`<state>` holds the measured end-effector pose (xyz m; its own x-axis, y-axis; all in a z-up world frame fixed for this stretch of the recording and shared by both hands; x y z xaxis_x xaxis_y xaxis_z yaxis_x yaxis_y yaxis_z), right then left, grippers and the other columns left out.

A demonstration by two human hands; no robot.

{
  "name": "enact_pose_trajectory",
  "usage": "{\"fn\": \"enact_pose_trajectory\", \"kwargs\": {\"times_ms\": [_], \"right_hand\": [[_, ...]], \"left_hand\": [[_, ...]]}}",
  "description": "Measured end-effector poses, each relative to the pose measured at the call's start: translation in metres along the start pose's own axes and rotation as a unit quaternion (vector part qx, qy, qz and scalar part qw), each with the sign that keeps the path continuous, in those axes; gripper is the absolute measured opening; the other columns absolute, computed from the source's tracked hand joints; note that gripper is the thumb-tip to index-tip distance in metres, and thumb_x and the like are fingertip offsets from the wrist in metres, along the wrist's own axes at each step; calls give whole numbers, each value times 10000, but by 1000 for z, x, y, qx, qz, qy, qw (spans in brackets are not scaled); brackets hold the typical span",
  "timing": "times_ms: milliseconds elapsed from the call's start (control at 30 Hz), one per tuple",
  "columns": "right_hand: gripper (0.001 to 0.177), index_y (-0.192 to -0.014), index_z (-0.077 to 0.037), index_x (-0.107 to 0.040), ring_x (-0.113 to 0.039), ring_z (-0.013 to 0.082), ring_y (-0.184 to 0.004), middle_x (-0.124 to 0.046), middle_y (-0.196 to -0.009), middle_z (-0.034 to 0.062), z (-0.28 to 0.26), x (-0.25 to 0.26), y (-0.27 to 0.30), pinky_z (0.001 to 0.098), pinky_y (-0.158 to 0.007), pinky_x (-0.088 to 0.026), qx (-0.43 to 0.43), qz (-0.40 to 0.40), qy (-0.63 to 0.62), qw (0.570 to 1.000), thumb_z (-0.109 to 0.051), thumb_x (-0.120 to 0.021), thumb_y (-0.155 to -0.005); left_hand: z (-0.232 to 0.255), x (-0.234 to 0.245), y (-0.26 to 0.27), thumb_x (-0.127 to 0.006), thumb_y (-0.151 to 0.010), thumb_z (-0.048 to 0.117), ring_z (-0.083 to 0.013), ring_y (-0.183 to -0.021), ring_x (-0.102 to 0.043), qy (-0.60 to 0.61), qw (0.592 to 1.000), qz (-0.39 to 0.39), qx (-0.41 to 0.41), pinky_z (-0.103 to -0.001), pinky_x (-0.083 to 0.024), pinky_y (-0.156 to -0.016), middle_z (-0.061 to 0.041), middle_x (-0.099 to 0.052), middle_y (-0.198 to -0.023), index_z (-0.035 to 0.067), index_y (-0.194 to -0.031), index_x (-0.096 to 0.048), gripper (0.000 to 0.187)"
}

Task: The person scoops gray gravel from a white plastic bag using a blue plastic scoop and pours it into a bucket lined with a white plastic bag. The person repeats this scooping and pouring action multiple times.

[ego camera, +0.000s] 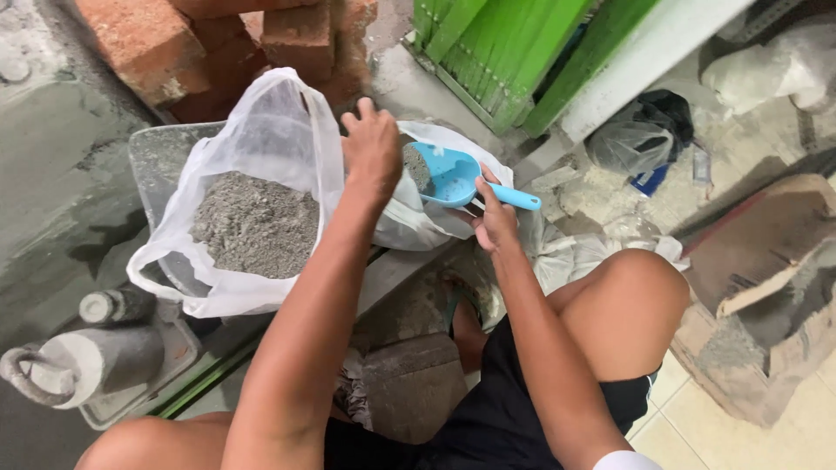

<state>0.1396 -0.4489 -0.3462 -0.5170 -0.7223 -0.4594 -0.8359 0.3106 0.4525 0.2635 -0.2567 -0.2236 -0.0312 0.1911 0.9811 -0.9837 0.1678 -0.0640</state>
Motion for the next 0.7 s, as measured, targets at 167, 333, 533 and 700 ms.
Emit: {"fn": "enact_pose_trajectory", "kwargs": {"times_ms": [167,333,533,700], "right_hand": [[529,-1472,-155,-573,-605,508,-1191,-572,-1310,285,-24,11,18,705,-900,-598,0,7,-14,1000,-234,-730,-973],[534,-1475,-196,-564,-620,425,-1132,-551,-1232,215,-54,19,38,670,-924,-624,-3,-19,-28,999,-296,-709,-971],[513,-1333,-146,-608,-646,392,-1036,-546,-1147,183,-89,18,54,604,-892,-659,-35,-29,-79,996,-379,-776,-908],[521,-1358,-162,-491,-589,361,-1051,-473,-1223,187,-123,3,77,681,-965,-610,-5,-108,-43,993,-433,-681,-955]], "left_hand": [[-4,-9,-5,-790,-800,-32,-382,-1001,-563,-17,1000,-9,-9,-554,-605,-711,-137,-469,-1098,-26,-1048,-699,264],[1,-7,2,-781,-789,-17,-396,-996,-543,-6,1000,-15,-25,-560,-586,-729,-153,-468,-1082,-36,-1086,-672,317],[11,27,43,-772,-797,22,-440,-969,-588,-3,996,33,-86,-541,-604,-694,-186,-495,-1038,-32,-1152,-562,416],[28,114,114,-652,-830,-9,-418,-944,-640,25,958,130,-253,-482,-616,-641,-199,-527,-1084,-83,-1406,-507,599]]}}
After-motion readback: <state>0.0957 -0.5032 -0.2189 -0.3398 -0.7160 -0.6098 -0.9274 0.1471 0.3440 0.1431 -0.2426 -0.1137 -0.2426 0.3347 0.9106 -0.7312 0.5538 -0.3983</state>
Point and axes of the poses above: each hand's wrist, its own y-axis away from the middle knuckle, its own x-axis out of the back of the hand, z = x × y, the point moved 5 cm from there along -y, towards the middle knuckle
